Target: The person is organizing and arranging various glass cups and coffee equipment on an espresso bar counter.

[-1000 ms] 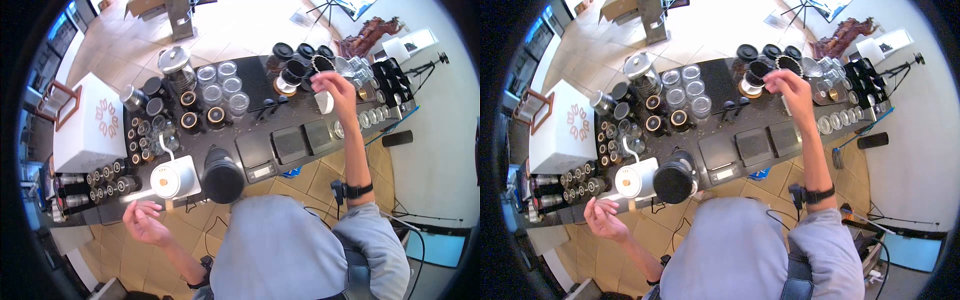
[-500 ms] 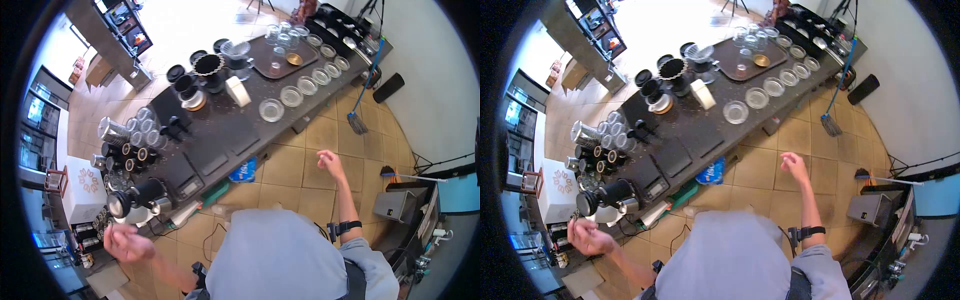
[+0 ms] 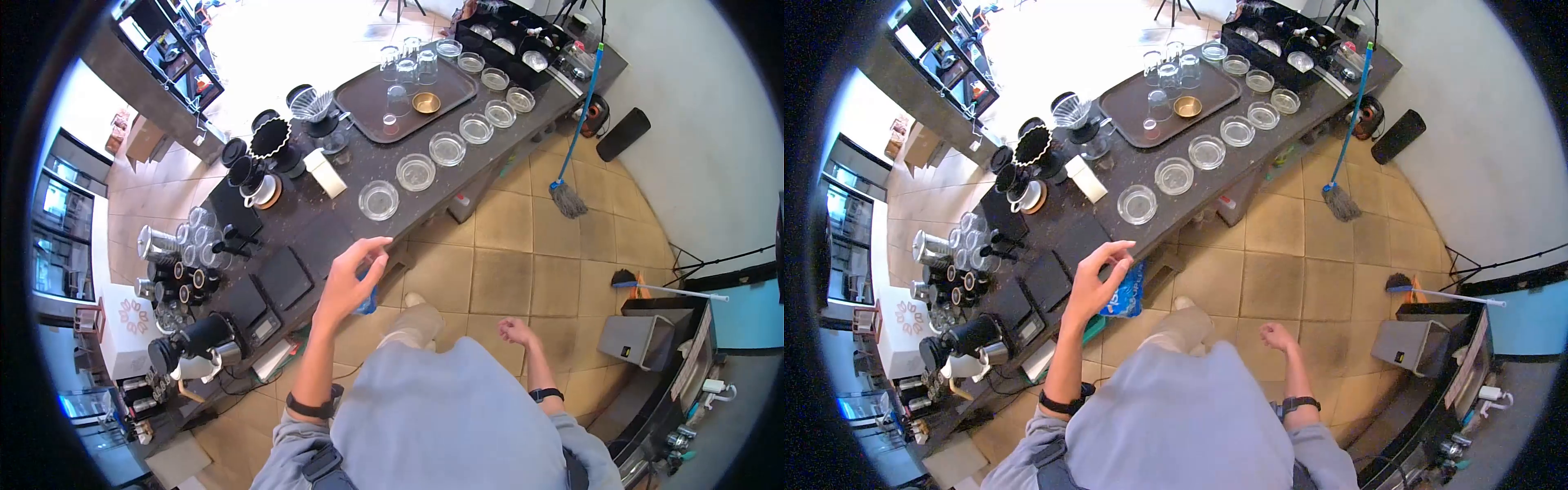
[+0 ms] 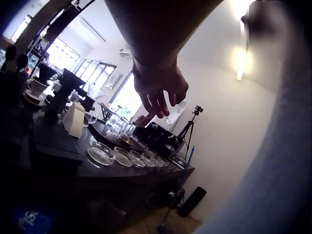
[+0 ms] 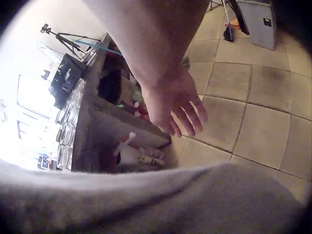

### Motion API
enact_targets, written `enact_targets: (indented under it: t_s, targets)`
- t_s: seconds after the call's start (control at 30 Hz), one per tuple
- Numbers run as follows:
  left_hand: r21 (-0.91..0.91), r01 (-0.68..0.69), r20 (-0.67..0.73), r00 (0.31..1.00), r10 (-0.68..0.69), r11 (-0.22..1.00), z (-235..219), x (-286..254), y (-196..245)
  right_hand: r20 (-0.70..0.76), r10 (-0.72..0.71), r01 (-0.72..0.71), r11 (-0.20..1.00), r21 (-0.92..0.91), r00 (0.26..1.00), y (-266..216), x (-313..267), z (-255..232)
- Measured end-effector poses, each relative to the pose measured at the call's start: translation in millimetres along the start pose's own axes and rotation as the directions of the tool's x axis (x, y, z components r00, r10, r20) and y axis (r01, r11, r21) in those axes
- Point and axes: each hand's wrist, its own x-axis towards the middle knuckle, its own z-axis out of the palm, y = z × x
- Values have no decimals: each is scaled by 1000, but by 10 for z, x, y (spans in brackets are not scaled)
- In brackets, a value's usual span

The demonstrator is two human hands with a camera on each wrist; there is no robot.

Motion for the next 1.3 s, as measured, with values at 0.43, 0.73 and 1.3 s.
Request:
enact_targets:
  t_s: [0.43,0.73,1.3]
  targets:
    - [80,-184,-136,972,193,980,341,2720,-1074,-461,-463,504,863,-40,757,-1787,242,-2324]
    - [295,52,-219,976,14,954,471,3975,-1329,-310,-786,681,618,-393,535,-4180,942,-2780]
    - [528,515,-536,819,-205,675,966,5617,-1761,106,-975,745,78,-662,196,-6991,2954,-2388]
